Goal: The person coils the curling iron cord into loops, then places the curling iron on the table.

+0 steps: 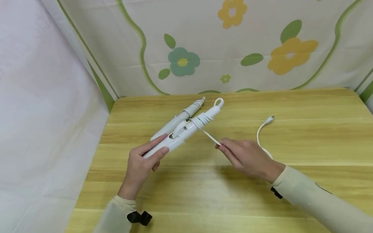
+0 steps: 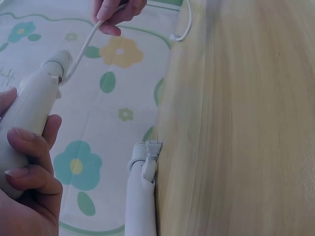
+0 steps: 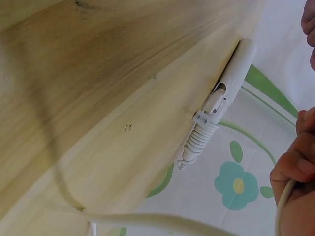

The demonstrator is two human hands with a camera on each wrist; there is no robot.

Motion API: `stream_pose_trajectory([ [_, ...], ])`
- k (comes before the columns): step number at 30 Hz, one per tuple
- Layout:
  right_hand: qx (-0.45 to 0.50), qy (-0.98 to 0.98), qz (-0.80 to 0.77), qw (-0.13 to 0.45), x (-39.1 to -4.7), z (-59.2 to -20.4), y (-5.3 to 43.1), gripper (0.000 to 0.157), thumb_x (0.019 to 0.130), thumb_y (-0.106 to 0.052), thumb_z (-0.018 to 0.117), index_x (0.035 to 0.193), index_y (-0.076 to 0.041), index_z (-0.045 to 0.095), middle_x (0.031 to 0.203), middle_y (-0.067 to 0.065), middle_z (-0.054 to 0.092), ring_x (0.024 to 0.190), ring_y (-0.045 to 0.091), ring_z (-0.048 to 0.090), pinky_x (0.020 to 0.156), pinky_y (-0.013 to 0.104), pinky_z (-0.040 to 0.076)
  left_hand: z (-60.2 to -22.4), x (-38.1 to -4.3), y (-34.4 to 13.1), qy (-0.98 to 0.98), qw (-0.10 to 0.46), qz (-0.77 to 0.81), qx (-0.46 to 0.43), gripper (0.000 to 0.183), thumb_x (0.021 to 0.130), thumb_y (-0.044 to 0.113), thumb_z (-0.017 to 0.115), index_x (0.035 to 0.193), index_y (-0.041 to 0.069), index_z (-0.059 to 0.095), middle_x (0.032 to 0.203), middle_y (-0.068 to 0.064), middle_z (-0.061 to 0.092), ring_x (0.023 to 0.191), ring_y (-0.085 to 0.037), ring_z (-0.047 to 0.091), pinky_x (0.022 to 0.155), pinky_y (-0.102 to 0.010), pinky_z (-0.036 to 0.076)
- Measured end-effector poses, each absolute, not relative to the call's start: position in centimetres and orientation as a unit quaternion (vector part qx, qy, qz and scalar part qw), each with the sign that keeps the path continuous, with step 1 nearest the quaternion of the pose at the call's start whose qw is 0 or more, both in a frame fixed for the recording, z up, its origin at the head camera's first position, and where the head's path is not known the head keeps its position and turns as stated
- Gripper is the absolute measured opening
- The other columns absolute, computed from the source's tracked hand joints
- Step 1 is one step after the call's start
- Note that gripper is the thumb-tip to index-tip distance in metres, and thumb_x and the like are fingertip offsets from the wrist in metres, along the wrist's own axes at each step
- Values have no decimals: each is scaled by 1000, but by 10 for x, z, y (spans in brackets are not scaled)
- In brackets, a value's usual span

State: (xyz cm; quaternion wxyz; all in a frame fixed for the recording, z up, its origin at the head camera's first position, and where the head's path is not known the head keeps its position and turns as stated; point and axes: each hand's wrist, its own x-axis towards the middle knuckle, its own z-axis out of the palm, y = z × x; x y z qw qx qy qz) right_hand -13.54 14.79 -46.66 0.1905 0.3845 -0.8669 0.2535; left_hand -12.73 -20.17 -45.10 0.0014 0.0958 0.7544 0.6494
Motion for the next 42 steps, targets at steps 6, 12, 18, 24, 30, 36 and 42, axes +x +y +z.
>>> stream_pose_trajectory([
  [6,394,-864,245,196,-136,-467,150,4,104,-9,70,107,-11,71,71,-12,56,58,-2,39,49,17,33,-452,-127,-203,768,-9,637,68,38,100,20,82,137,16,78,64,0,55,51,-12,47,49,-28,41],
  [12,419,-847,238,225,-136,-465,149,19,115,-22,56,107,-11,70,74,-10,62,59,-1,44,48,21,41,-456,-126,-203,786,-9,616,51,37,99,24,84,136,20,79,67,-3,58,51,-11,46,48,-24,39],
  [18,453,-825,193,279,-139,-458,151,43,121,-35,37,98,-11,64,68,-8,49,56,3,38,45,22,35,-454,-121,-195,841,16,534,85,38,96,42,85,133,35,79,111,-3,83,62,-12,56,51,-26,45],
  [24,484,-811,163,285,-143,-456,159,41,121,-32,39,103,-11,68,79,-4,68,57,5,53,46,27,44,-445,-116,-194,877,74,443,171,39,97,45,84,134,38,78,128,2,80,68,-10,62,56,-26,50],
  [30,505,-805,160,269,-145,-459,160,36,120,-30,43,108,-11,71,90,-3,77,63,8,67,51,32,54,-440,-115,-199,873,117,409,238,40,98,41,83,137,36,77,129,2,80,68,-6,60,57,-23,47],
  [36,524,-803,144,245,-144,-459,159,43,122,-29,34,112,-12,73,100,-3,81,77,11,77,59,33,59,-439,-114,-199,866,149,407,250,39,98,41,84,136,36,78,132,5,78,79,-7,66,62,-23,50],
  [42,546,-787,140,253,-140,-456,158,42,122,-30,34,110,-11,70,92,-5,77,68,9,70,53,28,54,-438,-114,-197,868,163,403,239,40,98,44,82,137,36,77,132,2,79,75,-7,62,62,-23,49],
])
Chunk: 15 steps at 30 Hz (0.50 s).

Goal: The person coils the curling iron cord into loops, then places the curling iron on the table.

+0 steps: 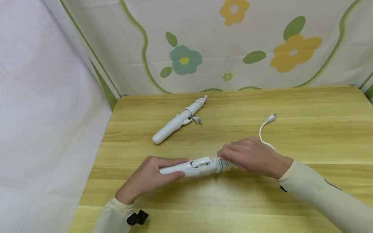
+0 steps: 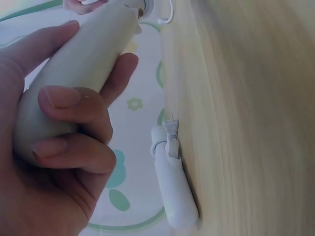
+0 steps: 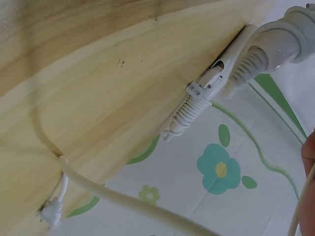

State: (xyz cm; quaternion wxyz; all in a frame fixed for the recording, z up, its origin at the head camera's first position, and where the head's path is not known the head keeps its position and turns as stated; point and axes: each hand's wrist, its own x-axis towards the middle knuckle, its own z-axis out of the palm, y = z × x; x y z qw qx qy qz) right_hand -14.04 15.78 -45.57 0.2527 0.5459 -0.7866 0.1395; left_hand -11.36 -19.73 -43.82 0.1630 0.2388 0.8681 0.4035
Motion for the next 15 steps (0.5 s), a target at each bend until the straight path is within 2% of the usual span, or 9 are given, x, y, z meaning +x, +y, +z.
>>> stream_pose_trajectory([
  [4,558,-775,144,261,-137,-452,154,40,121,-30,37,105,-12,68,85,-7,74,62,7,64,49,27,49,-440,-114,-197,878,153,404,204,41,99,48,80,137,35,77,130,1,80,66,-6,56,57,-24,46],
  [8,564,-768,142,269,-136,-448,150,37,121,-26,40,104,-11,68,86,-6,75,63,7,66,50,27,52,-441,-113,-196,884,142,411,168,39,98,50,80,135,36,78,128,1,80,64,-8,54,57,-25,46],
  [11,549,-776,154,270,-139,-446,152,37,121,-25,40,106,-9,70,88,-3,77,61,7,65,49,25,51,-440,-113,-196,880,159,413,172,40,98,50,81,135,37,78,134,1,78,76,-10,62,62,-24,47],
  [15,527,-786,185,266,-145,-448,155,37,120,-28,42,107,-10,71,90,-3,79,60,6,66,48,26,49,-439,-114,-198,868,177,410,218,42,99,49,81,137,33,77,141,1,74,108,-9,70,75,-22,52],
])
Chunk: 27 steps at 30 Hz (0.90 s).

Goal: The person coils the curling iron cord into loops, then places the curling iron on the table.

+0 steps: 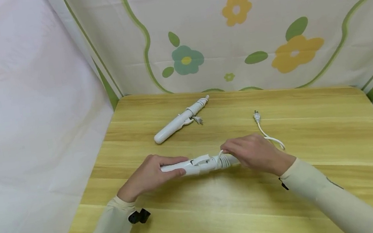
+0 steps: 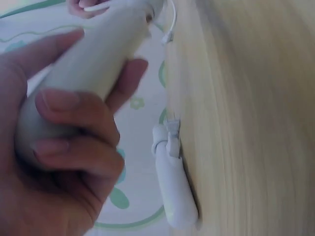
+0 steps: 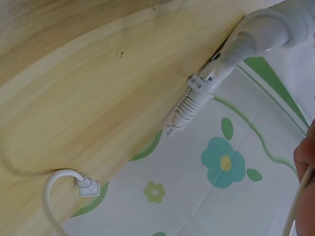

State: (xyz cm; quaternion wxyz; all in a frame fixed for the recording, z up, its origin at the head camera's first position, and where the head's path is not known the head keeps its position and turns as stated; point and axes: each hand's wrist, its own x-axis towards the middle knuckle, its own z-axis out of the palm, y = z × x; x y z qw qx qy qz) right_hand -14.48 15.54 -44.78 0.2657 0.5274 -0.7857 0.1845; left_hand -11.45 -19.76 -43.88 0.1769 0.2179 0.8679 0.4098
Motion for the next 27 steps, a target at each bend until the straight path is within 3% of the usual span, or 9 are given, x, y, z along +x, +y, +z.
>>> stream_pose_trajectory([
  [6,533,-792,188,230,-148,-454,157,37,120,-33,42,110,-14,73,96,-7,80,72,6,73,53,26,54,-444,-118,-202,834,206,423,288,38,100,40,81,136,29,78,135,-1,77,92,-7,67,69,-23,50],
  [10,542,-791,193,208,-147,-458,156,38,120,-35,42,112,-16,73,96,-10,78,68,2,67,53,22,50,-452,-120,-208,789,240,473,311,37,101,26,81,138,20,78,136,-3,77,98,-6,69,73,-23,52],
  [13,554,-782,207,197,-146,-461,153,33,119,-33,46,113,-15,73,96,-9,77,69,2,67,57,21,52,-458,-120,-215,752,264,522,304,37,101,16,80,137,10,77,136,-8,77,82,-4,65,67,-21,50],
  [16,554,-778,224,195,-146,-463,149,31,119,-32,48,113,-15,73,98,-9,77,74,3,70,60,24,56,-461,-119,-220,726,276,563,281,36,101,13,79,136,6,76,132,-11,78,58,-5,46,52,-21,41],
  [19,540,-781,244,198,-144,-465,146,34,119,-35,45,112,-14,72,98,-8,77,77,3,72,62,27,58,-462,-118,-222,705,269,601,262,34,101,13,78,135,8,78,121,-5,81,50,-5,39,44,-22,34],
  [22,529,-782,267,194,-142,-467,142,33,119,-35,48,112,-14,72,97,-8,76,79,3,71,65,27,60,-462,-118,-221,685,255,632,259,33,102,12,77,134,18,80,113,1,81,52,-5,41,44,-24,33],
  [25,520,-785,285,180,-138,-470,138,9,110,-20,66,112,-14,72,100,-7,77,84,4,73,69,27,61,-463,-119,-220,672,238,650,263,37,103,9,74,132,31,81,107,4,80,53,-4,44,43,-24,34],
  [26,514,-787,293,174,-137,-470,138,8,104,-15,73,112,-14,73,101,-7,78,86,4,74,70,27,62,-464,-119,-219,670,231,654,264,39,103,8,73,132,33,80,105,5,80,53,-4,45,42,-25,34],
  [27,507,-789,303,166,-136,-471,138,17,98,-9,78,113,-13,73,102,-5,79,87,6,75,72,27,62,-465,-119,-218,668,223,658,265,40,104,7,72,133,34,80,102,5,80,53,-4,45,41,-27,34],
])
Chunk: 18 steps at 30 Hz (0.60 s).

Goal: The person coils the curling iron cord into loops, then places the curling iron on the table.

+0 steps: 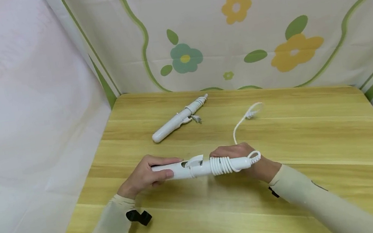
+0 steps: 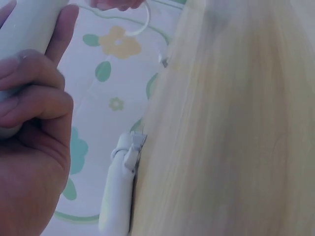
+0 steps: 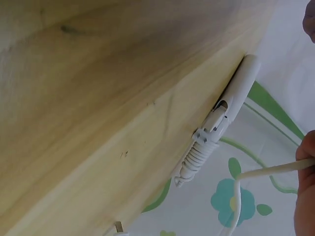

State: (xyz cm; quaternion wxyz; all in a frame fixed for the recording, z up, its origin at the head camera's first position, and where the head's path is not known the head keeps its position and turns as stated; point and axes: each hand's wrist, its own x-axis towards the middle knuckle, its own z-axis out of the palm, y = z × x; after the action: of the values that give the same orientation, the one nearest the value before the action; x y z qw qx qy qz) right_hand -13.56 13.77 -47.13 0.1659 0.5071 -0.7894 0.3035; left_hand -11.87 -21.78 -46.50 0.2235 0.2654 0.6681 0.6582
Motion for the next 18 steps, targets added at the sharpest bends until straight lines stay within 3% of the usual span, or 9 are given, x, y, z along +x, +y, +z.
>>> stream_pose_trajectory([
  [2,490,-797,319,151,-132,-472,139,31,89,1,82,116,-11,72,104,-2,80,89,9,76,75,29,63,-466,-118,-215,666,207,665,268,40,104,5,70,136,27,79,98,3,78,53,-5,45,39,-32,32],
  [5,472,-816,282,179,-127,-476,142,12,109,-13,66,114,-3,70,100,5,78,86,15,75,76,33,62,-466,-117,-208,673,181,669,257,36,104,4,70,139,8,75,95,0,78,51,-8,44,38,-39,30],
  [7,458,-826,265,194,-127,-477,142,33,118,-24,47,105,-4,69,91,5,73,80,15,70,73,33,59,-464,-116,-203,690,163,665,234,36,103,6,72,138,0,73,94,-1,78,50,-9,44,39,-39,32],
  [9,442,-835,254,207,-127,-479,142,48,121,-33,36,96,-6,67,82,2,66,73,12,62,68,32,55,-461,-115,-200,710,145,659,199,37,102,11,75,138,0,74,100,-1,79,51,-10,45,41,-35,35],
  [11,424,-837,293,184,-128,-478,139,36,119,-25,45,97,-9,68,77,-3,59,68,7,54,63,29,50,-458,-115,-197,726,127,656,166,38,102,14,77,138,4,75,106,-4,78,52,-11,46,44,-32,38],
  [14,402,-843,319,161,-128,-479,136,16,113,-8,56,113,-7,71,76,-7,57,66,1,49,62,26,49,-456,-116,-197,731,107,663,120,37,101,17,78,138,9,76,109,-9,76,53,-12,46,48,-29,39],
  [16,394,-845,328,152,-127,-480,134,20,109,-2,59,126,-4,71,76,-8,57,65,0,48,61,25,50,-456,-116,-198,729,94,670,100,37,102,16,77,138,9,76,102,-11,74,53,-12,45,49,-28,39],
  [18,387,-850,326,149,-126,-482,134,22,108,-1,60,128,-4,70,75,-10,57,64,-1,48,61,24,51,-456,-117,-200,726,82,678,82,37,102,17,77,139,9,76,95,-10,72,53,-11,46,49,-27,39],
])
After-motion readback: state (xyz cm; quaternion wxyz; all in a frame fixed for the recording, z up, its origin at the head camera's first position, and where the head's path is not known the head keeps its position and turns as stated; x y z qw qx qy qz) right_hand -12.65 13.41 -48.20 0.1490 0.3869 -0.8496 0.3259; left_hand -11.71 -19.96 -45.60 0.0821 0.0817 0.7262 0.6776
